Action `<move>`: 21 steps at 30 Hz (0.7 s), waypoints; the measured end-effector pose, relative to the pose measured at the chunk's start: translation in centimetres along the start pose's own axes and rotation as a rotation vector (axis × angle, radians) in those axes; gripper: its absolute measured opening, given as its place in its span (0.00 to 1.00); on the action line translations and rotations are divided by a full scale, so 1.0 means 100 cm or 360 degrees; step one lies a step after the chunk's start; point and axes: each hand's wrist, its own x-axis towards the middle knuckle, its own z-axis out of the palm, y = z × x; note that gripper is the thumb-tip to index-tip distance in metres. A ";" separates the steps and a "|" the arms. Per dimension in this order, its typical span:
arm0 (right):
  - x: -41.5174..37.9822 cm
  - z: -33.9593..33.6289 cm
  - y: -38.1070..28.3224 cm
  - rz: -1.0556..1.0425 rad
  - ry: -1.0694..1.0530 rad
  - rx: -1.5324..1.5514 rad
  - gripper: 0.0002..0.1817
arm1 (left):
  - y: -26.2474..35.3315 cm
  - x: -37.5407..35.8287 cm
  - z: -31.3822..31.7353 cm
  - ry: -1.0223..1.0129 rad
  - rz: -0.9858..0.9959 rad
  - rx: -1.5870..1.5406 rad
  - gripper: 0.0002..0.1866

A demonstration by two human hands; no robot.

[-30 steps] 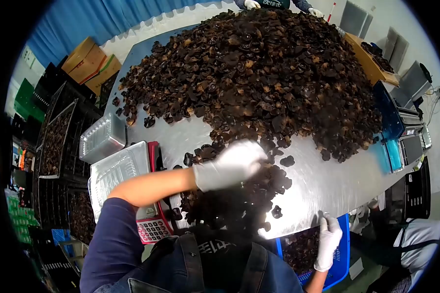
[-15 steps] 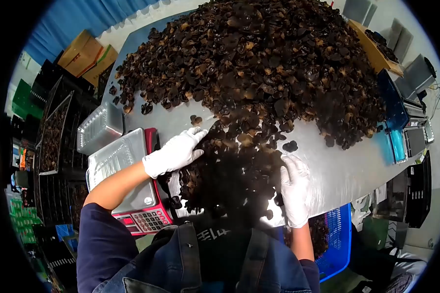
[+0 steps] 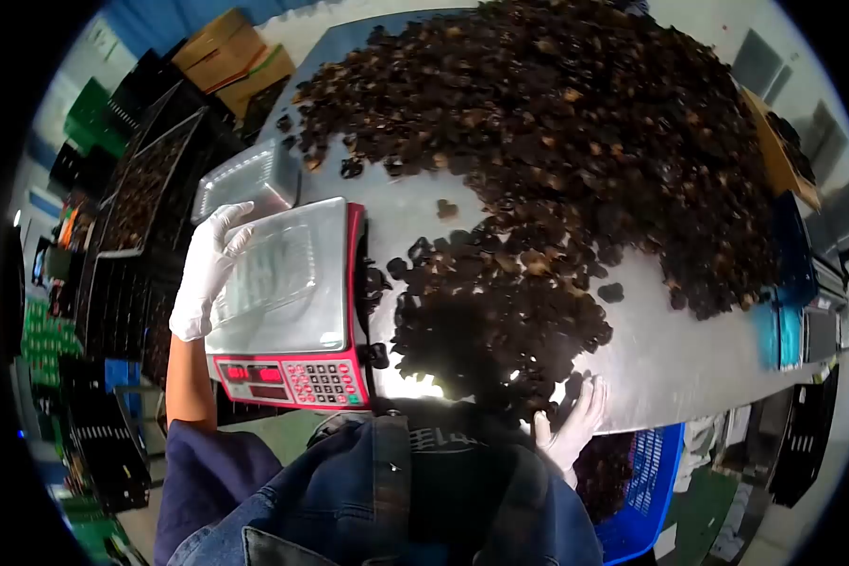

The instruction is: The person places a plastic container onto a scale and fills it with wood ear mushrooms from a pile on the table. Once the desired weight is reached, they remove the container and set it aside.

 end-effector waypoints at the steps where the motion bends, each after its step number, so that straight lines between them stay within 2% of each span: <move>1: -0.004 0.005 -0.006 0.0032 -0.0003 0.0024 0.48 | -0.016 -0.011 -0.006 0.0114 0.0030 0.0129 0.17; 3: -0.008 0.017 -0.009 -0.0091 0.0030 -0.0089 0.46 | -0.035 -0.031 -0.015 0.0157 -0.0109 0.0054 0.18; 5: -0.002 0.012 -0.018 0.0163 -0.0105 -0.0037 0.45 | -0.041 -0.049 -0.026 0.0092 -0.0344 -0.0060 0.18; 6: -0.006 0.023 -0.010 -0.0017 0.0155 -0.0049 0.46 | -0.060 -0.057 -0.024 0.0118 -0.0323 0.0066 0.18; 9: -0.005 0.026 -0.010 -0.0012 0.0218 -0.0065 0.47 | -0.056 -0.069 -0.026 -0.0098 -0.0204 0.0128 0.16; 10: -0.002 0.025 -0.011 0.0017 0.0204 0.0046 0.49 | -0.054 -0.072 -0.021 -0.0095 -0.0207 0.0106 0.16; 11: -0.002 0.023 -0.013 0.0062 0.0178 0.0245 0.51 | -0.047 -0.074 -0.014 -0.0133 -0.0079 0.0048 0.16; 12: 0.001 0.018 -0.017 0.0019 0.0118 0.0200 0.54 | -0.038 -0.075 -0.006 -0.0177 0.0061 -0.0024 0.16; 13: 0.004 0.011 -0.019 -0.0014 0.0055 0.0148 0.57 | -0.024 -0.078 -0.004 -0.0309 0.0017 -0.0155 0.17; 15: 0.005 0.007 -0.023 -0.0096 -0.0014 0.0054 0.64 | -0.011 -0.080 0.000 -0.0527 -0.0027 -0.0046 0.17; 16: 0.006 0.003 -0.033 -0.0014 -0.0088 0.0032 0.68 | -0.001 -0.080 0.000 -0.0456 -0.0039 0.0000 0.17; 19: 0.003 0.001 -0.047 0.0023 -0.0354 -0.0058 0.75 | 0.031 -0.083 0.014 0.0267 0.0220 0.0166 0.16; 20: 0.003 0.003 -0.052 0.0058 -0.0464 -0.0119 0.76 | 0.057 -0.084 0.012 0.0147 0.0310 0.0078 0.17; 21: 0.007 0.007 -0.064 0.0013 -0.0419 -0.0220 0.75 | 0.073 -0.088 0.027 0.0052 0.0508 -0.0131 0.18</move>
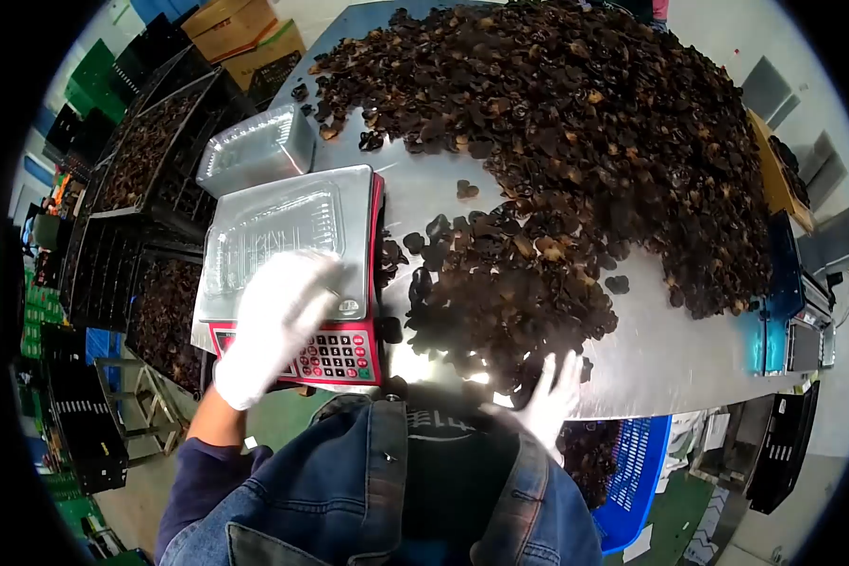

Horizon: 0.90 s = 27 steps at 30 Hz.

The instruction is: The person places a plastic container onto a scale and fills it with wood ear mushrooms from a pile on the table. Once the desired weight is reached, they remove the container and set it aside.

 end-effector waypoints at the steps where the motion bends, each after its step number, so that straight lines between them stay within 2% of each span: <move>1: 0.006 0.003 -0.004 -0.0023 -0.0031 -0.0023 0.74 | 0.034 0.018 0.001 -0.0574 -0.0282 -0.0371 0.25; 2: 0.014 0.006 -0.006 -0.0049 -0.0058 -0.0044 0.74 | 0.044 0.011 0.032 -0.0407 0.0051 -0.0481 0.36; 4: 0.030 -0.002 -0.020 -0.0119 -0.0043 -0.0035 0.71 | 0.063 0.011 0.083 -0.0871 0.0204 0.0060 0.60; 5: 0.037 -0.002 -0.021 -0.0181 -0.0043 -0.0022 0.70 | 0.068 0.015 0.104 -0.0897 0.0162 0.0184 0.66; 8: 0.057 -0.009 -0.025 -0.0364 -0.0025 0.0056 0.67 | 0.067 0.032 0.166 -0.0983 0.0074 0.0316 0.70; 10: 0.067 -0.014 -0.030 -0.0352 -0.0108 0.0053 0.64 | 0.065 0.048 0.176 -0.1156 0.0067 0.0280 0.75; 12: 0.066 -0.017 -0.032 -0.0329 -0.0195 0.0124 0.64 | 0.070 0.046 0.175 -0.1088 0.0111 0.0290 0.74; 14: 0.066 -0.012 -0.030 -0.0371 -0.0133 0.0178 0.58 | 0.069 0.038 0.171 -0.0948 0.0108 -0.0119 0.70; 16: 0.064 -0.007 -0.034 -0.0321 -0.0092 0.0162 0.52 | 0.068 0.025 0.179 -0.0777 0.0092 -0.0274 0.60; 18: 0.060 0.000 -0.033 -0.0330 -0.0066 0.0162 0.51 | 0.075 0.020 0.182 -0.0819 -0.0021 -0.0227 0.55; 22: 0.071 -0.002 -0.043 -0.0284 -0.0087 0.0145 0.52 | 0.073 0.026 0.179 -0.0844 -0.0142 -0.0287 0.52; 24: 0.082 -0.012 -0.053 -0.0152 -0.0280 0.0067 0.56 | 0.072 0.034 0.181 -0.0889 -0.0174 -0.0285 0.50; 25: 0.085 -0.009 -0.054 -0.0190 -0.0266 0.0034 0.54 | 0.071 0.039 0.179 -0.0926 -0.0170 -0.0293 0.46; 26: 0.087 -0.007 -0.054 -0.0229 -0.0248 0.0000 0.52 | 0.069 0.040 0.178 -0.0913 -0.0174 -0.0285 0.46; 27: 0.093 -0.015 -0.058 -0.0187 -0.0291 0.0109 0.48 | 0.067 0.040 0.181 -0.0822 -0.0191 -0.0422 0.43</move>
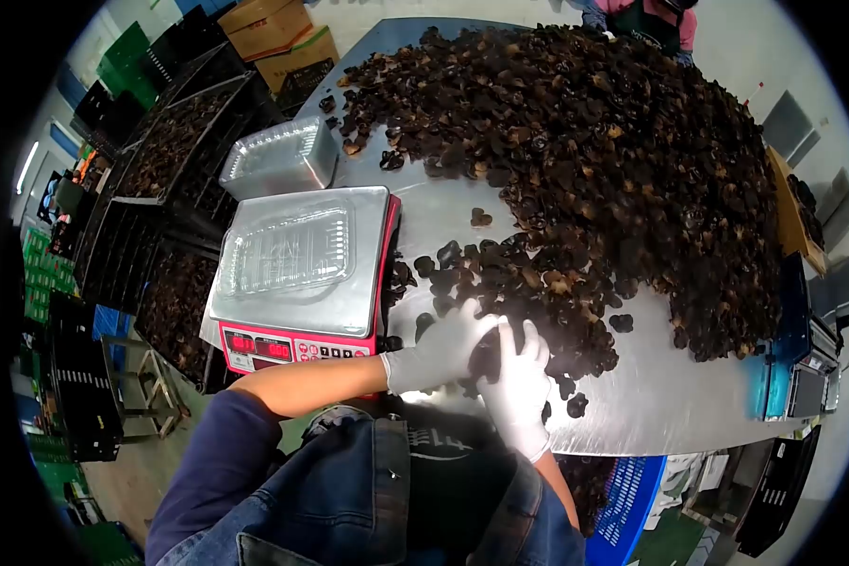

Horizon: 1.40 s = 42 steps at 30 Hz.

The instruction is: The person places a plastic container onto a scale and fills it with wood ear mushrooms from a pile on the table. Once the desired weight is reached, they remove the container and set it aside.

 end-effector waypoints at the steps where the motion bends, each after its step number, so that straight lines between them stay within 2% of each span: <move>1: 0.003 -0.009 -0.003 0.0037 -0.0037 0.0113 0.44 | -0.004 0.002 0.003 0.0079 0.0035 -0.0139 0.40; 2: 0.003 -0.011 -0.001 -0.0056 0.0128 0.0126 0.37 | -0.010 0.004 0.013 0.0319 0.0161 -0.0187 0.31; 3: 0.005 -0.012 -0.001 -0.0059 0.0235 0.0215 0.30 | -0.009 0.005 0.011 0.0330 0.0161 -0.0187 0.31; 5: 0.009 -0.012 0.002 -0.0085 0.0296 0.0374 0.25 | -0.008 0.006 0.004 0.0386 0.0347 -0.0336 0.21; 6: 0.012 -0.008 0.003 -0.0153 0.0365 0.0227 0.25 | 0.000 0.006 -0.005 0.0457 0.0389 -0.0377 0.14; 7: 0.017 -0.007 0.005 -0.0231 0.0448 0.0232 0.25 | 0.004 0.009 -0.008 0.0481 0.0362 -0.0225 0.12; 10: 0.031 -0.003 0.003 -0.0247 0.0565 0.0336 0.24 | 0.003 0.017 -0.016 0.0420 0.0252 -0.0181 0.09; 11: 0.033 -0.003 0.003 -0.0273 0.0559 0.0338 0.24 | -0.008 0.022 -0.003 0.0629 0.0476 -0.0014 0.10; 13: 0.039 -0.003 0.002 -0.0073 0.0316 0.0385 0.24 | -0.001 0.023 -0.012 0.0439 0.0203 0.0066 0.10; 14: 0.042 -0.008 -0.002 -0.0190 0.0434 0.0405 0.22 | -0.005 0.022 -0.007 0.0518 0.0335 0.0322 0.10; 15: 0.046 -0.010 -0.004 -0.0141 0.0421 0.0455 0.19 | 0.002 0.022 -0.024 0.0331 0.0175 0.0157 0.08; 17: 0.055 -0.026 -0.022 -0.0260 0.0497 0.0506 0.18 | -0.002 0.016 -0.044 0.0527 0.0263 -0.0050 0.06; 18: 0.063 -0.038 -0.036 -0.0321 0.0480 0.0541 0.18 | 0.006 0.001 -0.078 0.0537 0.0150 -0.0185 0.07; 19: 0.072 -0.050 -0.053 -0.0372 0.0464 0.0571 0.18 | -0.004 0.002 -0.088 0.0603 0.0210 -0.0220 0.08; 21: 0.091 -0.068 -0.093 -0.0617 0.0521 0.0499 0.18 | -0.004 -0.050 -0.161 0.0694 0.0310 -0.0577 0.09; 23: 0.106 -0.079 -0.139 -0.0741 0.0406 0.0599 0.18 | -0.034 -0.049 -0.171 0.0863 0.0187 -0.0303 0.10; 25: 0.124 -0.066 -0.181 -0.0814 0.0301 0.0684 0.17 | -0.069 -0.071 -0.200 0.0813 0.0121 -0.0185 0.20; 27: 0.136 -0.046 -0.215 -0.0919 0.0213 0.0905 0.15 | -0.095 -0.098 -0.223 0.0794 0.0040 -0.0017 0.19; 29: 0.145 -0.023 -0.238 -0.1045 0.0122 0.0759 0.15 | -0.130 -0.114 -0.227 0.0699 -0.0067 0.0064 0.18; 30: 0.151 -0.003 -0.243 -0.1020 0.0025 0.0680 0.16 | -0.152 -0.118 -0.222 0.0725 -0.0033 0.0114 0.18; 31: 0.158 0.015 -0.247 -0.0994 -0.0075 0.0599 0.16 | -0.164 -0.119 -0.223 0.0504 -0.0271 0.0077 0.17; 33: 0.161 0.033 -0.246 -0.1111 -0.0063 0.0569 0.19 | -0.179 -0.128 -0.217 0.0629 -0.0114 0.0246 0.19; 34: 0.163 0.035 -0.244 -0.1180 -0.0057 0.0516 0.26 | -0.181 -0.129 -0.218 0.0631 -0.0116 0.0246 0.19; 36: 0.162 0.023 -0.242 -0.1164 -0.0090 0.0479 0.30 | -0.178 -0.133 -0.224 0.0519 -0.0190 0.0226 0.28; 37: 0.160 0.019 -0.240 -0.1140 -0.0123 0.0446 0.33 | -0.176 -0.136 -0.225 0.0518 -0.0198 0.0211 0.28; 38: 0.161 0.020 -0.232 -0.1311 0.0037 0.0536 0.33 | -0.173 -0.138 -0.228 0.0464 -0.0206 0.0173 0.34; 40: 0.161 0.012 -0.225 -0.1262 -0.0104 0.0530 0.38 | -0.164 -0.141 -0.241 0.0251 -0.0334 0.0087 0.46; 42: 0.161 0.006 -0.221 -0.1258 -0.0164 0.0535 0.39 | -0.165 -0.146 -0.242 0.0301 -0.0276 0.0103 0.47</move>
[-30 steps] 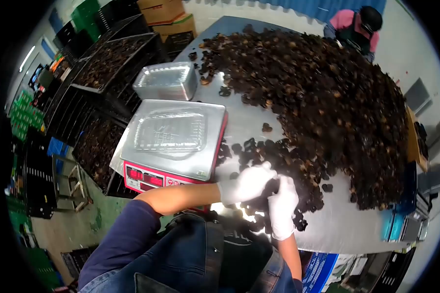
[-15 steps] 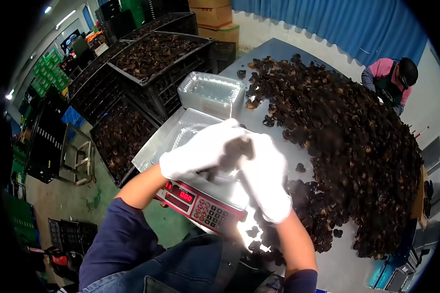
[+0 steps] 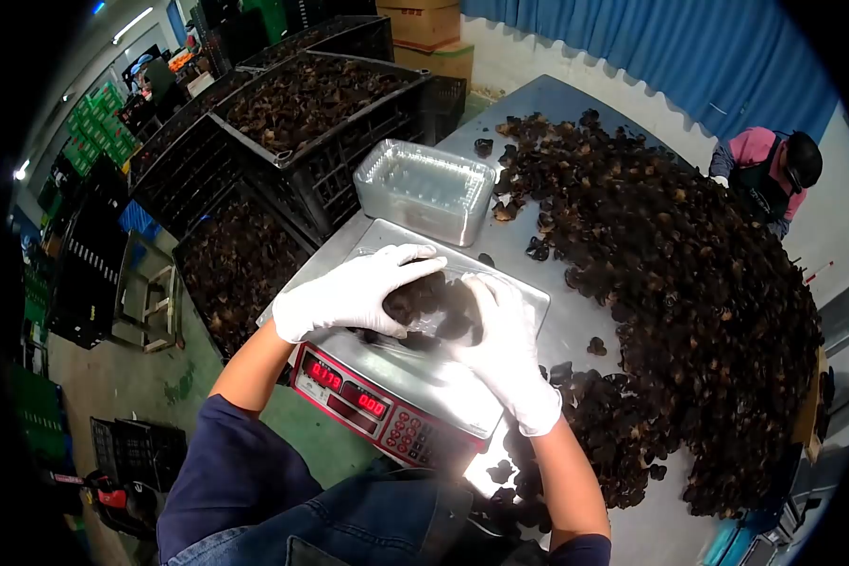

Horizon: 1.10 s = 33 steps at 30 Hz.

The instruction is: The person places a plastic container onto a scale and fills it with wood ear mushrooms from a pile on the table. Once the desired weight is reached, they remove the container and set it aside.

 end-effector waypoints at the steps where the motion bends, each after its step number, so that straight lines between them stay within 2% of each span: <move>1: -0.001 -0.002 0.002 -0.0003 -0.0021 0.0049 0.40 | -0.001 -0.004 -0.001 0.0051 0.0056 0.0010 0.48; 5: 0.003 -0.003 0.009 0.0009 0.0017 0.0207 0.37 | -0.009 -0.016 0.007 0.0283 0.0087 -0.0143 0.44; 7: 0.009 -0.001 0.015 -0.0034 0.0093 0.0210 0.26 | -0.015 -0.018 0.016 0.0496 0.0038 -0.0337 0.30; 9: 0.009 0.012 0.025 -0.0035 0.0110 0.0130 0.24 | -0.018 -0.018 0.021 0.0582 -0.0093 -0.0203 0.23; 13: 0.002 0.019 0.022 -0.0360 -0.0193 -0.0243 0.25 | -0.023 -0.014 0.042 0.0720 -0.0041 -0.0356 0.20; 15: 0.001 0.010 0.022 -0.0334 -0.0166 -0.0143 0.25 | -0.021 -0.014 0.042 0.0733 0.0037 -0.0393 0.18; 16: 0.003 0.000 0.020 -0.0178 -0.0050 0.0069 0.23 | -0.022 -0.014 0.039 0.0740 0.0016 -0.0406 0.18; 17: 0.005 -0.019 0.015 -0.0275 -0.0009 0.0151 0.20 | -0.023 -0.014 0.035 0.0737 0.0015 -0.0406 0.18; 19: -0.007 -0.027 0.028 0.0048 0.0253 0.0450 0.18 | -0.024 -0.016 0.029 0.0787 -0.0014 -0.0497 0.18; 21: -0.022 -0.041 0.032 0.0271 0.0310 0.0733 0.18 | -0.017 -0.021 0.021 0.0775 -0.0145 -0.0553 0.18; 22: -0.030 -0.048 0.041 0.0241 0.0336 0.0630 0.18 | -0.014 -0.023 0.015 0.0783 -0.0135 -0.0556 0.18; 25: -0.057 -0.065 0.051 0.0487 0.0356 0.0583 0.17 | -0.011 -0.027 0.013 0.0841 -0.0116 -0.0503 0.18; 27: -0.077 -0.070 0.060 0.0511 0.0404 0.0570 0.17 | -0.007 -0.030 0.015 0.0894 -0.0107 -0.0440 0.17; 29: -0.098 -0.075 0.070 0.0588 0.0380 0.0376 0.13 | 0.011 -0.030 0.013 0.1015 -0.0057 -0.0245 0.17; 30: -0.109 -0.076 0.074 0.0609 0.0386 0.0339 0.12 | 0.039 -0.032 0.011 0.1034 -0.0116 -0.0381 0.17; 31: -0.119 -0.076 0.078 0.0625 0.0386 0.0307 0.12 | 0.048 -0.026 0.023 0.1102 0.0037 -0.0175 0.17; 32: -0.127 -0.078 0.080 0.0677 0.0373 0.0234 0.12 | 0.071 -0.025 0.034 0.1140 0.0321 0.0055 0.16; 33: -0.134 -0.080 0.082 0.0720 0.0353 0.0166 0.12 | 0.082 -0.016 0.063 0.0856 0.0194 -0.0179 0.17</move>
